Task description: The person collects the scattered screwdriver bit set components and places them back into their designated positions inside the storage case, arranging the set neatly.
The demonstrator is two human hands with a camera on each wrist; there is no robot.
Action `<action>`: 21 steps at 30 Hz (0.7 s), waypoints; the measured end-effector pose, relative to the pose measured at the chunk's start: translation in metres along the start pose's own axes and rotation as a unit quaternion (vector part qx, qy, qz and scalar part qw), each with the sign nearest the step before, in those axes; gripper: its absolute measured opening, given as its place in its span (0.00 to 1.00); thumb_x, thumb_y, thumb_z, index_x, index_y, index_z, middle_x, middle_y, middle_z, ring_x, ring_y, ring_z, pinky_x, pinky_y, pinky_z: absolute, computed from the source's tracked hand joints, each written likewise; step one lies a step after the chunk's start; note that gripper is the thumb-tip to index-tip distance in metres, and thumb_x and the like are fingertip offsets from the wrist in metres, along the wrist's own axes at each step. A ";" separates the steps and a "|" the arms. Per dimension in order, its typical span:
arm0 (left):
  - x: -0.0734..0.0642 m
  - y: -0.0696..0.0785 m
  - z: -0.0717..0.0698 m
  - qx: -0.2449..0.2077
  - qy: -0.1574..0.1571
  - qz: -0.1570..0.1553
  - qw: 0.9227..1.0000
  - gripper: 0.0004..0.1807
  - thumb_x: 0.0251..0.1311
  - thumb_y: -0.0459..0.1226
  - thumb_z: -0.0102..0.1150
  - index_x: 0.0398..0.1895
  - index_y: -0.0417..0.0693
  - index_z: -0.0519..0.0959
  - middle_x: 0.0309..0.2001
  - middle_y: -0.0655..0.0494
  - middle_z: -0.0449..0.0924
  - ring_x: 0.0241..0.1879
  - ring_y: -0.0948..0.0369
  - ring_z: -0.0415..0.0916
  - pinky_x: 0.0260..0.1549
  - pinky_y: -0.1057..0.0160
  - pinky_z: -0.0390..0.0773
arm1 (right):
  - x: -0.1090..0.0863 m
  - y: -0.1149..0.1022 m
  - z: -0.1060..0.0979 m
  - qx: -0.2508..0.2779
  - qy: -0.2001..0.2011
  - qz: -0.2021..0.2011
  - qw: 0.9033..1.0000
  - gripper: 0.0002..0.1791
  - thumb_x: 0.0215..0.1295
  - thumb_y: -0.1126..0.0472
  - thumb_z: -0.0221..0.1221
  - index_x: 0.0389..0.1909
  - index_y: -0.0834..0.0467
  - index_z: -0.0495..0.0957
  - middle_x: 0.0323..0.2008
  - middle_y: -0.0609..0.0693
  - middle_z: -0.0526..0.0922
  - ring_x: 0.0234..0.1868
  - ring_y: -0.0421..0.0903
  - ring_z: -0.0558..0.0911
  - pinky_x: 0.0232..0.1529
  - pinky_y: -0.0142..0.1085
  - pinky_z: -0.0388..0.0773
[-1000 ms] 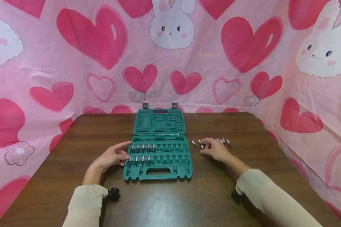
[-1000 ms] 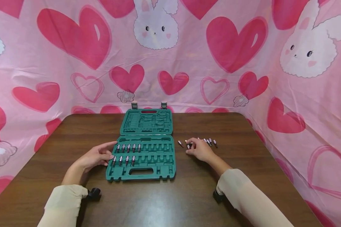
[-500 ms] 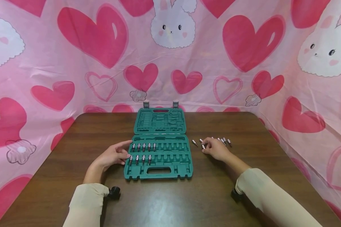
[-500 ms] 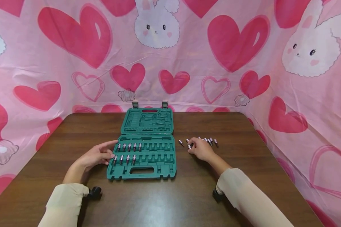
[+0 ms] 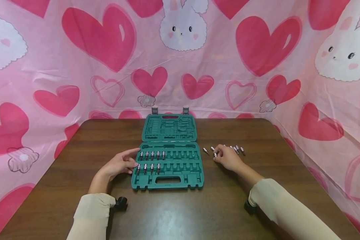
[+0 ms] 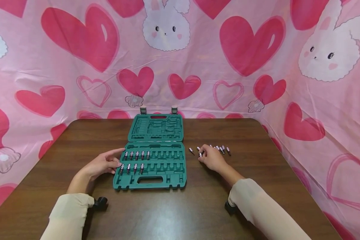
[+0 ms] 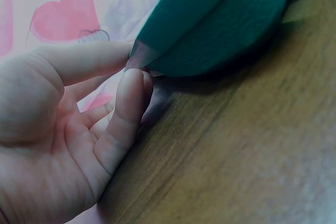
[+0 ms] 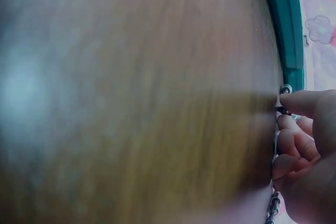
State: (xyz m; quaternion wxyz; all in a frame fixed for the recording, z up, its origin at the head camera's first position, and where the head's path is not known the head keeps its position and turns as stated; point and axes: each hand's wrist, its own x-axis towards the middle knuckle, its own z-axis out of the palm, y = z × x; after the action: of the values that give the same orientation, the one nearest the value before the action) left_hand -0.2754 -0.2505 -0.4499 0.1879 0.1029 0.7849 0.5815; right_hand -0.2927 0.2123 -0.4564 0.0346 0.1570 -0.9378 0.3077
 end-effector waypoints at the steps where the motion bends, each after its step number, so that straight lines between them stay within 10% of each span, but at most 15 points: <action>1: 0.000 0.000 0.000 -0.001 0.003 -0.003 1.000 0.37 0.65 0.32 0.59 0.75 0.43 0.56 0.37 0.44 0.80 0.33 0.55 0.77 0.34 0.60 0.82 | 0.000 -0.001 0.000 0.002 0.003 0.003 1.000 0.11 0.55 0.66 0.68 0.36 0.59 0.76 0.20 0.45 0.75 0.22 0.41 0.73 0.27 0.37 0.71; 21: 0.001 -0.001 0.000 0.012 0.011 -0.006 1.000 0.36 0.64 0.32 0.59 0.74 0.47 0.59 0.35 0.44 0.79 0.29 0.53 0.73 0.27 0.62 0.80 | 0.006 -0.018 0.010 0.038 0.100 -0.029 0.994 0.10 0.54 0.67 0.68 0.35 0.57 0.78 0.22 0.43 0.76 0.24 0.42 0.74 0.26 0.36 0.71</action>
State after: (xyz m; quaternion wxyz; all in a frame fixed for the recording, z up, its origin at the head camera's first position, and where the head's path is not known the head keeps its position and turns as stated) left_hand -0.2760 -0.2505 -0.4514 0.1813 0.0935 0.7943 0.5723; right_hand -0.2922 0.1912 -0.4537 0.1313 0.1540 -0.9124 0.3559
